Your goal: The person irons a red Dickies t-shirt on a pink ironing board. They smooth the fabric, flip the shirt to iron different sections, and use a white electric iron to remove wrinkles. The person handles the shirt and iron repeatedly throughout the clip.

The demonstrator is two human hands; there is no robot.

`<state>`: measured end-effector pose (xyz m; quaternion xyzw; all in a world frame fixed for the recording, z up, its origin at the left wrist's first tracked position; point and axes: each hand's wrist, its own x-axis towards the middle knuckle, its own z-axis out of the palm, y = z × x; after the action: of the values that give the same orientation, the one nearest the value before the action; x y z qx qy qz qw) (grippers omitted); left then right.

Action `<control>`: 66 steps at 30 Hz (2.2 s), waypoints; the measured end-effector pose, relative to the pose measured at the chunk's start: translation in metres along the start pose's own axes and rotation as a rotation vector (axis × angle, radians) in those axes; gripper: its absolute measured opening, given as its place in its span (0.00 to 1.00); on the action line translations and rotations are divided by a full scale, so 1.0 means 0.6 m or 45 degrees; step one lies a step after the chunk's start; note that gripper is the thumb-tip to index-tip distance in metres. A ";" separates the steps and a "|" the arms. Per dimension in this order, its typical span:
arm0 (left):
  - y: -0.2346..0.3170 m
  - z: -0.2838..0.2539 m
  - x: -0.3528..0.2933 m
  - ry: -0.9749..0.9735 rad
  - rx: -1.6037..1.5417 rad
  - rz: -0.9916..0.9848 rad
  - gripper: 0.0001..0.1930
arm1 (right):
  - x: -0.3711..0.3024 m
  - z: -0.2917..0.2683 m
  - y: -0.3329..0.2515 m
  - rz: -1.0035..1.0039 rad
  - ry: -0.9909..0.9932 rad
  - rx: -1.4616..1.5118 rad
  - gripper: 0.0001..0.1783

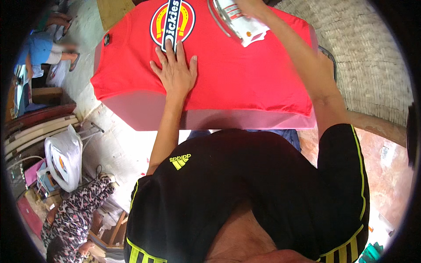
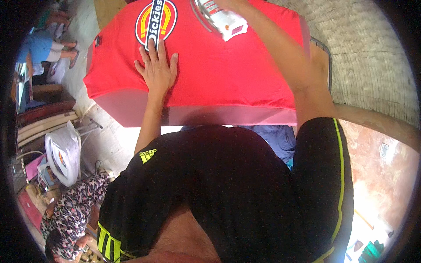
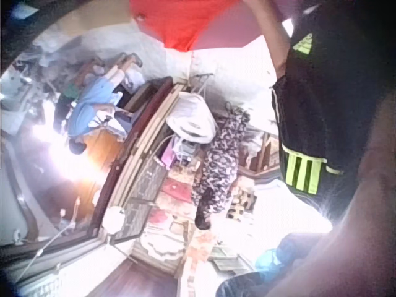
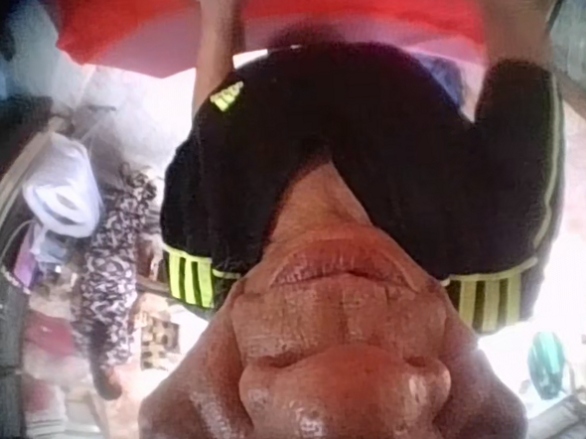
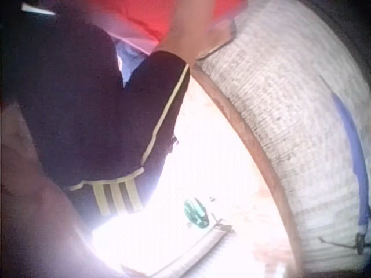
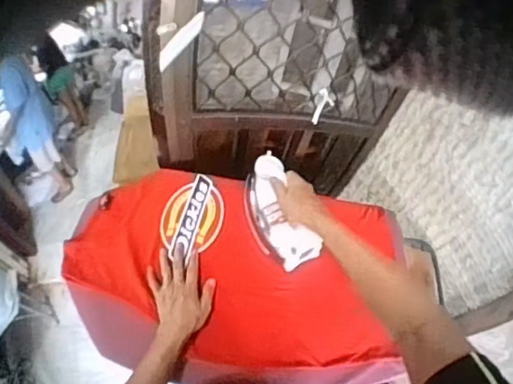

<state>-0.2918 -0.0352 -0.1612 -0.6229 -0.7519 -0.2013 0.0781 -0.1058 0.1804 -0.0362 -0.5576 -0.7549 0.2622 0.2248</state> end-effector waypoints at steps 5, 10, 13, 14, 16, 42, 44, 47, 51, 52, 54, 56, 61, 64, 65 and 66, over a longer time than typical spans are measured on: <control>0.004 0.005 0.000 0.031 0.000 0.007 0.35 | -0.113 -0.047 0.043 0.021 -0.178 0.040 0.23; -0.002 0.018 -0.001 0.127 -0.030 0.017 0.34 | -0.286 -0.037 0.070 -0.154 -0.149 -0.016 0.25; -0.010 0.021 -0.012 0.097 0.033 -0.047 0.34 | -0.330 -0.026 0.048 -0.336 -0.280 0.046 0.22; -0.021 0.019 -0.017 0.069 0.097 -0.090 0.34 | -0.328 -0.024 0.035 -0.340 -0.358 -0.027 0.20; -0.050 0.013 -0.027 0.034 0.177 -0.181 0.34 | -0.299 -0.012 0.020 -0.450 -0.377 -0.090 0.21; -0.026 -0.073 -0.206 0.331 -0.317 -0.509 0.21 | -0.350 0.011 -0.001 -0.580 -0.655 0.055 0.22; 0.009 -0.075 -0.224 0.325 -0.324 -0.520 0.20 | -0.328 0.032 -0.008 -0.657 -0.615 0.030 0.21; 0.004 -0.066 -0.228 0.322 -0.343 -0.562 0.18 | -0.313 0.068 -0.040 -0.543 -0.634 0.086 0.23; -0.029 -0.074 -0.235 0.133 -0.445 -0.552 0.17 | -0.346 0.068 -0.065 -0.253 -0.715 0.143 0.22; -0.031 -0.077 -0.236 0.105 -0.416 -0.530 0.17 | -0.361 0.066 -0.067 -0.221 -0.731 0.140 0.21; -0.033 -0.083 -0.238 0.054 -0.357 -0.489 0.16 | -0.393 0.073 -0.065 -0.256 -0.736 0.178 0.21; -0.035 -0.081 -0.239 0.083 -0.394 -0.477 0.15 | -0.419 0.100 -0.052 -0.407 -0.708 0.232 0.21; -0.050 -0.082 -0.239 0.087 -0.472 -0.442 0.13 | -0.438 0.134 -0.093 -0.262 -0.557 0.634 0.20; -0.051 -0.076 -0.233 0.108 -0.487 -0.433 0.12 | -0.397 0.144 -0.108 -0.258 -0.550 0.734 0.21; -0.054 -0.067 -0.233 0.128 -0.497 -0.421 0.12 | -0.390 0.148 -0.110 -0.167 -0.545 0.719 0.20; -0.062 -0.061 -0.233 0.145 -0.503 -0.410 0.12 | -0.395 0.146 -0.111 -0.173 -0.581 0.692 0.20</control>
<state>-0.3032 -0.1817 -0.1872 -0.4860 -0.7819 -0.3887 -0.0360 -0.1437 -0.0759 -0.0708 -0.3531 -0.7237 0.5554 0.2076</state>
